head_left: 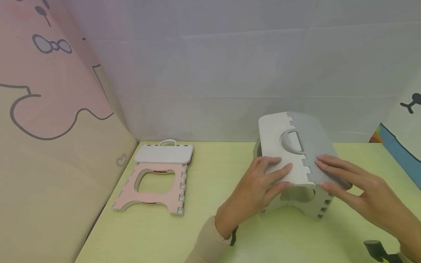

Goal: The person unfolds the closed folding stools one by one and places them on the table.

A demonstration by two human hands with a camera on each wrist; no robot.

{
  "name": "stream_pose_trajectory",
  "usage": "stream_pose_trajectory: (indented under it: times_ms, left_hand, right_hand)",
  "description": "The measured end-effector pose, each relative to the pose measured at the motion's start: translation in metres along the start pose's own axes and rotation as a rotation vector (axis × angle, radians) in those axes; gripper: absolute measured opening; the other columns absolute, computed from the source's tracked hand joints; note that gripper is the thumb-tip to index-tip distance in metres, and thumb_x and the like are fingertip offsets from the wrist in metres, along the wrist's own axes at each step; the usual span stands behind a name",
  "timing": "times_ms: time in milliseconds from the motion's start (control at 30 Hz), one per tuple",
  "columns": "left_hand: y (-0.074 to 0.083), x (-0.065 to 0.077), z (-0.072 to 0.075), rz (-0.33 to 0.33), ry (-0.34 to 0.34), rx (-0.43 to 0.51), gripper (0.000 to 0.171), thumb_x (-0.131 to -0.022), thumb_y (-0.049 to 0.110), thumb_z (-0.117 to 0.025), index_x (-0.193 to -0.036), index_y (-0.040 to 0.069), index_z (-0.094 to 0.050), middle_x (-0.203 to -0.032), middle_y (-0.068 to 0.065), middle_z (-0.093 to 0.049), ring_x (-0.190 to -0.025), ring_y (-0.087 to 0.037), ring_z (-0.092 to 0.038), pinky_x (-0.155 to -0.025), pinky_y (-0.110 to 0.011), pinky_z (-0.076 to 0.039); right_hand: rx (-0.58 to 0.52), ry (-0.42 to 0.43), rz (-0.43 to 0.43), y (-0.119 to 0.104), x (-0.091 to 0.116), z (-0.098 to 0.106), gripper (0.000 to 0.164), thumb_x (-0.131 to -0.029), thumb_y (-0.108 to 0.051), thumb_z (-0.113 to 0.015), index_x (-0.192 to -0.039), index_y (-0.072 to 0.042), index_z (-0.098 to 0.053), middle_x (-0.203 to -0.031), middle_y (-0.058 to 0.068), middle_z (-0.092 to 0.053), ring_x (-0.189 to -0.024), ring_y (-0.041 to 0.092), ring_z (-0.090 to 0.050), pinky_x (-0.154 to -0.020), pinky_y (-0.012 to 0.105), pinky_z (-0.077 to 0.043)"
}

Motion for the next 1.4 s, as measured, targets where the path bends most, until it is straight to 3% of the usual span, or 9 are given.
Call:
stream_pose_trajectory:
  times_ms: [200, 567, 1033, 1267, 1400]
  left_hand:
    - [0.003, -0.001, -0.004, -0.009, 0.001, -0.084, 0.039, -0.099, 0.031, -0.069, -0.136, 0.018, -0.068, -0.138, -0.009, -0.056, -0.129, -0.024, -0.05, -0.114, -0.029, -0.038]
    - [0.003, -0.002, -0.003, -0.001, 0.006, -0.061, 0.039, -0.099, 0.03, -0.07, -0.135, 0.017, -0.068, -0.137, -0.009, -0.057, -0.128, -0.024, -0.05, -0.115, -0.03, -0.036]
    - [0.001, -0.002, -0.004, 0.004, 0.031, -0.06, 0.04, -0.097, 0.031, -0.073, -0.134, 0.016, -0.069, -0.137, -0.009, -0.057, -0.127, -0.024, -0.051, -0.111, -0.029, -0.039]
    - [-0.001, -0.001, 0.001, 0.015, 0.057, 0.031, 0.04, -0.094, 0.029, -0.078, -0.129, 0.01, -0.071, -0.134, -0.012, -0.059, -0.127, -0.025, -0.052, -0.111, -0.028, -0.04]
    - [-0.003, 0.001, 0.006, 0.018, 0.091, 0.051, 0.037, -0.091, 0.027, -0.081, -0.123, 0.009, -0.073, -0.129, -0.012, -0.062, -0.124, -0.025, -0.054, -0.109, -0.025, -0.042]
  right_hand:
    - [0.013, -0.001, 0.016, -0.002, 0.0, -0.002, 0.059, -0.095, -0.051, -0.062, -0.132, -0.006, -0.069, -0.146, -0.002, -0.058, -0.136, -0.003, -0.047, -0.099, 0.002, -0.036]
    - [0.024, 0.034, 0.058, -0.004, 0.0, -0.002, 0.063, -0.098, -0.057, -0.053, -0.129, -0.005, -0.071, -0.144, -0.004, -0.059, -0.136, -0.002, -0.047, -0.1, 0.003, -0.036]
    - [-0.029, 0.039, 0.023, 0.001, 0.002, -0.004, 0.062, -0.095, -0.054, -0.061, -0.128, -0.003, -0.07, -0.144, 0.0, -0.059, -0.137, 0.0, -0.047, -0.103, 0.005, -0.036]
    - [0.001, 0.036, -0.017, 0.004, 0.004, -0.003, 0.061, -0.093, -0.053, -0.065, -0.13, -0.004, -0.07, -0.142, 0.001, -0.059, -0.136, -0.002, -0.045, -0.102, 0.004, -0.035]
    - [-0.014, 0.074, -0.007, 0.002, 0.004, 0.001, 0.058, -0.093, -0.05, -0.07, -0.127, -0.002, -0.071, -0.136, 0.009, -0.063, -0.134, 0.001, -0.048, -0.102, 0.005, -0.036]
Point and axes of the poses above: each hand's wrist, its own x-axis away from the middle knuckle, its own z-axis out of the back of the hand, y = z × x, the point moved 9 cm from there along -x, towards the middle knuckle
